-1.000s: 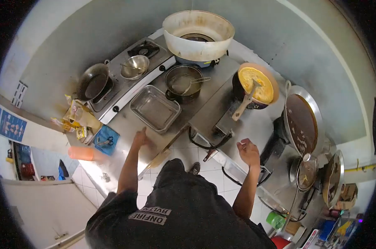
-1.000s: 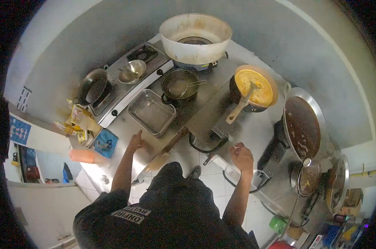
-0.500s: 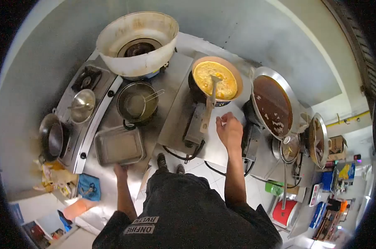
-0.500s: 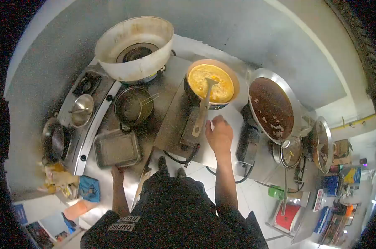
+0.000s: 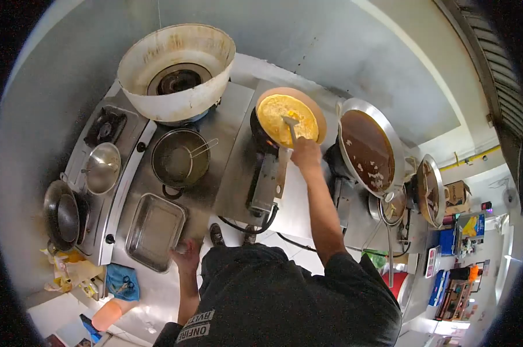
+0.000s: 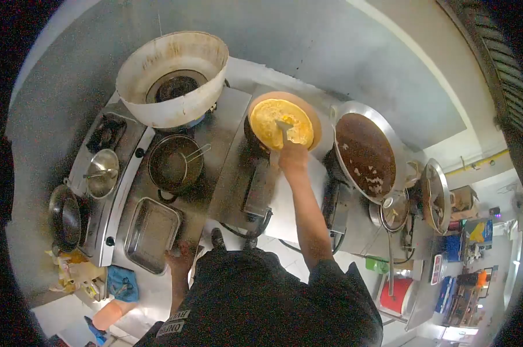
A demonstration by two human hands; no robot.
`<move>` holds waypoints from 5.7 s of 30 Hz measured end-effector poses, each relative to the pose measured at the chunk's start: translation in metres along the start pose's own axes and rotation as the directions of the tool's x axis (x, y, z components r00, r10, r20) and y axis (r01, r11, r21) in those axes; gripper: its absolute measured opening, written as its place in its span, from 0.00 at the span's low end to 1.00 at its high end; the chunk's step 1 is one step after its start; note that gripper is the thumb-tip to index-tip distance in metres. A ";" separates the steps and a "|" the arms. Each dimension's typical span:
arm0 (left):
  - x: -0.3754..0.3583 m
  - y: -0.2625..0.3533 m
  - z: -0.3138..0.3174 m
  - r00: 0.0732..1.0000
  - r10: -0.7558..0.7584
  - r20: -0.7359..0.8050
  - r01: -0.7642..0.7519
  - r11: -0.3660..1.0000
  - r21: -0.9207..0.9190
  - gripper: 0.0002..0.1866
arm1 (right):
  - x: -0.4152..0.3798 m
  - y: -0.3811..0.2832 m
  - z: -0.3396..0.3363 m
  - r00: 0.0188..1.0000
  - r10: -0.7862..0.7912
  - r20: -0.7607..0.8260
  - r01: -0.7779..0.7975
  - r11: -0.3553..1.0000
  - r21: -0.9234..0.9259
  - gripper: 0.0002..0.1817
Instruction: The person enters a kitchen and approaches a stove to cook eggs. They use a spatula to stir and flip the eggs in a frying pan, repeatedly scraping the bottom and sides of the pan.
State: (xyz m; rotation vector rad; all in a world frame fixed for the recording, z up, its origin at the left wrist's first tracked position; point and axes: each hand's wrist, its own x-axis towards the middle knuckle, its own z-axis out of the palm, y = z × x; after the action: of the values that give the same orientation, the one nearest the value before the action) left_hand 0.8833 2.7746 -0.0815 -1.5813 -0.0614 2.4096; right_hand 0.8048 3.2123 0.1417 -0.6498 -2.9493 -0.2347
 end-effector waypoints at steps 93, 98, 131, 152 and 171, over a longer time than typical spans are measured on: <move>0.130 -0.184 0.016 0.589 -0.805 0.072 -0.808 -0.588 0.037 0.28 | 0.157 0.087 0.047 0.900 -0.328 0.286 0.323 0.944 0.066 0.15; 0.102 -0.201 0.019 0.804 -0.582 0.123 -0.405 -0.384 0.830 0.20 | 0.160 0.099 0.038 0.954 -0.216 0.209 0.221 0.975 -0.004 0.15; -0.007 -0.258 0.115 0.675 -0.698 0.239 -0.718 -0.547 0.429 0.22 | 0.060 0.108 -0.021 0.987 -0.071 0.144 0.115 0.939 -0.323 0.07; -0.004 -0.311 0.121 0.739 -0.483 0.470 -0.597 -0.145 0.789 0.16 | 0.010 0.113 -0.097 0.941 -0.120 0.316 0.188 0.963 -0.192 0.11; 0.021 -0.330 0.128 0.716 -0.475 0.511 -0.617 -0.088 0.782 0.20 | 0.038 0.067 -0.055 0.957 0.010 0.289 0.015 0.996 -0.085 0.11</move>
State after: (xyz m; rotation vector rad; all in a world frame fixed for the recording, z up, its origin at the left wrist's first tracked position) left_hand 0.8223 3.1122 0.0097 0.2384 1.4671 1.7435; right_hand 0.8035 3.2783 0.2095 -0.7509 -3.2351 -0.2911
